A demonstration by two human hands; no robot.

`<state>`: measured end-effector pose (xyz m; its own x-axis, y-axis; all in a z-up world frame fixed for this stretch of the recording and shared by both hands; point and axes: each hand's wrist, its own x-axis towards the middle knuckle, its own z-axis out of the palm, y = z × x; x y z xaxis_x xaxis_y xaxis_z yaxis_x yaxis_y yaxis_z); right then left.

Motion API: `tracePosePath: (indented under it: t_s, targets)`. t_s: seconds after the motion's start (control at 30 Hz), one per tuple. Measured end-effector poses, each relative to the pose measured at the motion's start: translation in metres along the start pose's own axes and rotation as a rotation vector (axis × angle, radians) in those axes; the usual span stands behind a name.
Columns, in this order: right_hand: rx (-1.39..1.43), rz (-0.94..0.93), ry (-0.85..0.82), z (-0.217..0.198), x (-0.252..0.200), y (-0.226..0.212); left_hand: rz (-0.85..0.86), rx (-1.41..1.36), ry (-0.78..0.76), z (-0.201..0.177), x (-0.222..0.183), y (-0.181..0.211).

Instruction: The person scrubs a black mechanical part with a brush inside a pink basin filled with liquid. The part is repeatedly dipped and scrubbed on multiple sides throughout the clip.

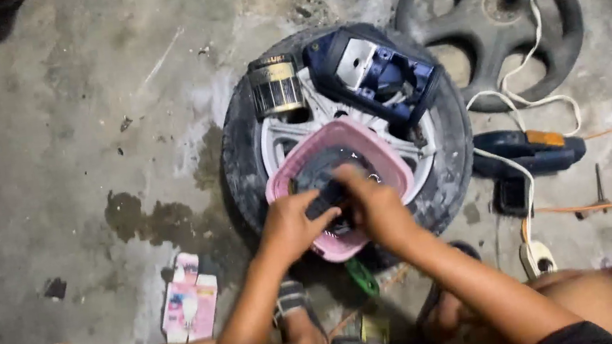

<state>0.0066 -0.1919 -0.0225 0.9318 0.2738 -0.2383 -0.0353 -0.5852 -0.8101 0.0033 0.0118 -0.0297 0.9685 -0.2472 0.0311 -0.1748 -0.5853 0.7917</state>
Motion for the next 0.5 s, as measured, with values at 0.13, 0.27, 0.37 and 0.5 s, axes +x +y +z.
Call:
tracePosePath:
  t_s: [0.13,0.27,0.37,0.5]
  targets:
    - [-0.128,-0.101,0.270,-0.016,0.013,0.048,0.034,0.038,-0.008,0.000,-0.014,0.001]
    - [0.200,0.056,0.373,-0.040,0.007,0.040,0.071,-0.038,0.037,-0.036,-0.030,0.016]
    - [0.459,0.228,0.380,-0.069,0.013,0.022,0.165,-0.115,0.063,-0.068,-0.034,0.034]
    - [0.722,0.221,0.318,-0.088,0.000,-0.010,0.256,-0.176,0.151,-0.089,-0.050,0.053]
